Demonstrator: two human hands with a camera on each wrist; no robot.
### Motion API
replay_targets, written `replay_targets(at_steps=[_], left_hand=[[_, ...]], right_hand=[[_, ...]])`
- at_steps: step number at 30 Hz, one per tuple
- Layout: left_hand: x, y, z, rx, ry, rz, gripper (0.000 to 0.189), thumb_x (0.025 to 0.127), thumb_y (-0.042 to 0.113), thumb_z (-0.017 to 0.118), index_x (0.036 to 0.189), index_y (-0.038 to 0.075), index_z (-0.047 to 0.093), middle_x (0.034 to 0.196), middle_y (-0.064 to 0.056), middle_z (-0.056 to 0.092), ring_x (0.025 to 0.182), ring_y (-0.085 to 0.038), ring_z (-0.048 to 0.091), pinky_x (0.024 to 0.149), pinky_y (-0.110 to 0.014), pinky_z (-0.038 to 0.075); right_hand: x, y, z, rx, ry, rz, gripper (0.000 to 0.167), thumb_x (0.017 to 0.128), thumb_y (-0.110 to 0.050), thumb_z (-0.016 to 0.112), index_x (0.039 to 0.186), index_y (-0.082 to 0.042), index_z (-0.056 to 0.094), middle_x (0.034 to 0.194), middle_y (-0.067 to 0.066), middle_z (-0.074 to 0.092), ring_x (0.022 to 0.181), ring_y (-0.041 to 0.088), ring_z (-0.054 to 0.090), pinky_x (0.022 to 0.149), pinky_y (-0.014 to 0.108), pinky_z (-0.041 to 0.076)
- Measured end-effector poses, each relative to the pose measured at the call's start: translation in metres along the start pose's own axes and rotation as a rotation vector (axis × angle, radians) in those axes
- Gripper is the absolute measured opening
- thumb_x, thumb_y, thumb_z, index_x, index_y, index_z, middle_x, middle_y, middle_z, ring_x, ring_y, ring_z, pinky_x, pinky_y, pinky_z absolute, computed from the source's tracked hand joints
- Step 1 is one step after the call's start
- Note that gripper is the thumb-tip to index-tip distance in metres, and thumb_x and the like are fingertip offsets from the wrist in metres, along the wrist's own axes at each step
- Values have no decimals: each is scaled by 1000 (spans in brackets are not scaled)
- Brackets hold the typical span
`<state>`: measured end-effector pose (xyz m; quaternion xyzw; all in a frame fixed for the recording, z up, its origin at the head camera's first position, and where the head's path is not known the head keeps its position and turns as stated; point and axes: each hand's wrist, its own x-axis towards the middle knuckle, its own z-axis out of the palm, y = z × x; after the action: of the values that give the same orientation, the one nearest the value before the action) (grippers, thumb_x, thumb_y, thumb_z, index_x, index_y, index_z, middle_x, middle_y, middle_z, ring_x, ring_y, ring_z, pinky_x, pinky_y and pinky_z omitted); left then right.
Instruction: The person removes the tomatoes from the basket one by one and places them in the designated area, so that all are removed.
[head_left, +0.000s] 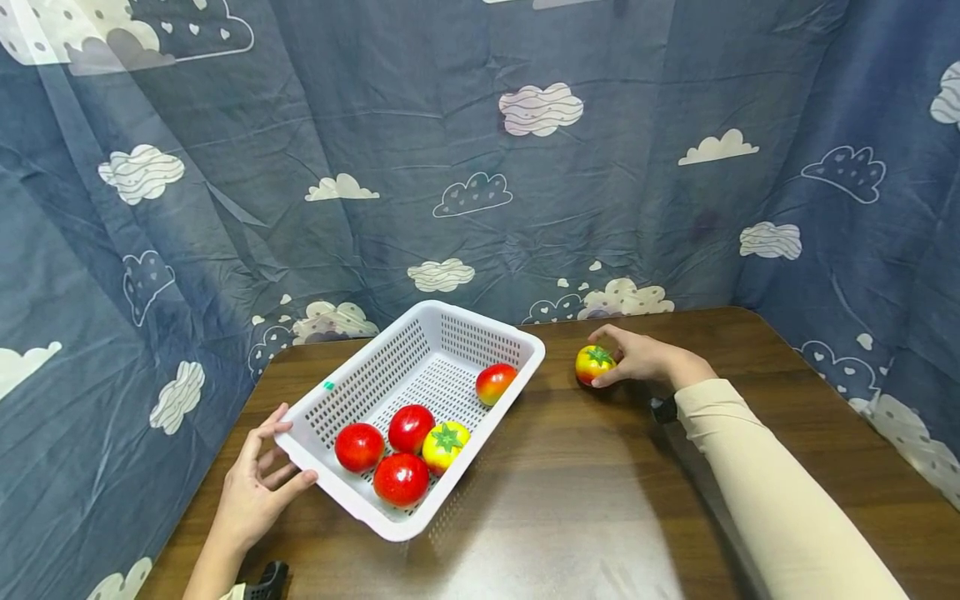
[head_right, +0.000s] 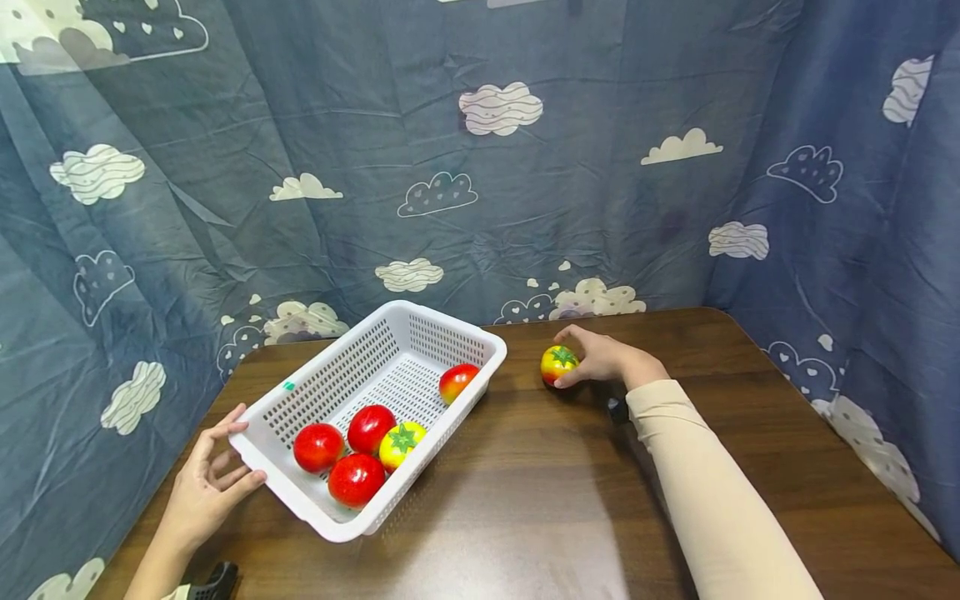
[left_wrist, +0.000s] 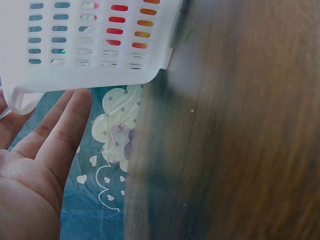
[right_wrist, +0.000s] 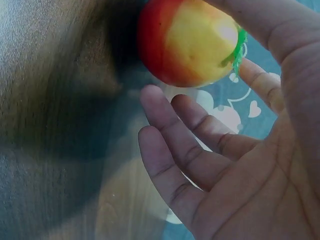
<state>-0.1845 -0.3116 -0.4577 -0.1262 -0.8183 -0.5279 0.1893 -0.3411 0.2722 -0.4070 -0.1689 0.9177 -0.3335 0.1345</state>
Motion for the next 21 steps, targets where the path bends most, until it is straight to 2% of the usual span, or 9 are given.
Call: replay_targets(at_steps=[6, 10, 13, 21], left_hand=[[0, 0, 0, -3, -3, -1, 77, 79, -16, 86, 144, -5, 47, 166, 20, 41, 114, 8, 68, 89, -13, 62], [0, 0, 0, -3, 2, -2, 76, 78, -16, 86, 143, -5, 48, 165, 20, 41, 114, 7, 68, 88, -13, 62], [0, 1, 0, 0, 1, -3, 76, 78, -16, 86, 143, -5, 48, 165, 20, 41, 114, 8, 68, 88, -13, 62], [0, 1, 0, -3, 0, -8, 76, 79, -15, 86, 144, -5, 48, 166, 19, 41, 114, 8, 68, 88, -13, 62]], right_hand=[[-1, -2, -13, -29, 11, 7, 78, 88, -24, 90, 148, -2, 45, 128, 35, 62, 119, 45, 63, 96, 49, 57], [-2, -11, -25, -75, 38, -20, 74, 91, -26, 87, 149, -5, 46, 143, 33, 55, 131, 51, 57, 105, 61, 54], [-2, -22, -32, -84, 58, -47, 69, 94, -24, 85, 149, -5, 48, 149, 30, 52, 134, 51, 54, 107, 64, 52], [6, -65, -39, -134, 63, -79, 60, 96, -23, 81, 147, -13, 50, 116, 22, 61, 102, 32, 64, 85, 41, 57]])
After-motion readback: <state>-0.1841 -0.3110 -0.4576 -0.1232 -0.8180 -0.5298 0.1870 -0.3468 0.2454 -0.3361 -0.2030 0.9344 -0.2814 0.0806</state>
